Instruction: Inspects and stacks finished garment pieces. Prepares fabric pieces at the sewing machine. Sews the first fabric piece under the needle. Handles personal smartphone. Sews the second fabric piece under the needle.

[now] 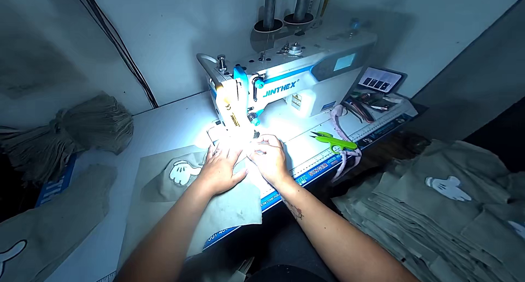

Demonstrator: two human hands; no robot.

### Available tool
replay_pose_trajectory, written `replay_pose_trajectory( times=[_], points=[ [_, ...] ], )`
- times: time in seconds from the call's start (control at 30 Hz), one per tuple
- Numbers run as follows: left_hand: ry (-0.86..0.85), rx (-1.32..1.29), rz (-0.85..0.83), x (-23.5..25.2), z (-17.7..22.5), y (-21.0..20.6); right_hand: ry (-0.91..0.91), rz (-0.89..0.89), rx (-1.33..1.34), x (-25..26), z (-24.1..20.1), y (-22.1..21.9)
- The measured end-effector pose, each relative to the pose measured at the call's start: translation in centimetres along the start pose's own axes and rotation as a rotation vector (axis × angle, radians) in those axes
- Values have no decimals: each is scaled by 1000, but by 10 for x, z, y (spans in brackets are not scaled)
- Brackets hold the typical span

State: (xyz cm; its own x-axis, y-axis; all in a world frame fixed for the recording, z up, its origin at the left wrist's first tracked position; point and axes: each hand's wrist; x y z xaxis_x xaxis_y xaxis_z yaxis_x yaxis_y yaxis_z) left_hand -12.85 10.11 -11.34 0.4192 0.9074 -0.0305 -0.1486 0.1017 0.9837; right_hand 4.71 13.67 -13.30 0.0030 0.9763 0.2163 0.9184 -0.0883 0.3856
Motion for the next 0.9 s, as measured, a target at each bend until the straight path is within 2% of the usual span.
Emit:
replay_pose_trajectory(
  times=[0.6,0.7,0.9],
  points=[
    [26,-4,-46,3,1,2,-11,15,68,5,2,0],
    [6,7,-1,2,1,0,-8,11,83,6,4,-1],
    [8,11,-15,2,1,0,7,9,68,4,5,-1]
  ],
)
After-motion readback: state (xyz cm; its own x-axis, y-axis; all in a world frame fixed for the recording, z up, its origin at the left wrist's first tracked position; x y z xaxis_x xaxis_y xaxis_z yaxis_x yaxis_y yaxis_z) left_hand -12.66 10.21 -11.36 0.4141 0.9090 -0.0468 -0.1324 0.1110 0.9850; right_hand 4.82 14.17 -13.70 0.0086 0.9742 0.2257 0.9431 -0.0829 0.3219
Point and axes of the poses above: each hand's wrist, its own x-axis towards the middle knuckle, its own y-axis out of the back of the hand, z = x × y, and after that the axes turned 11 degrees about -y, right-handed
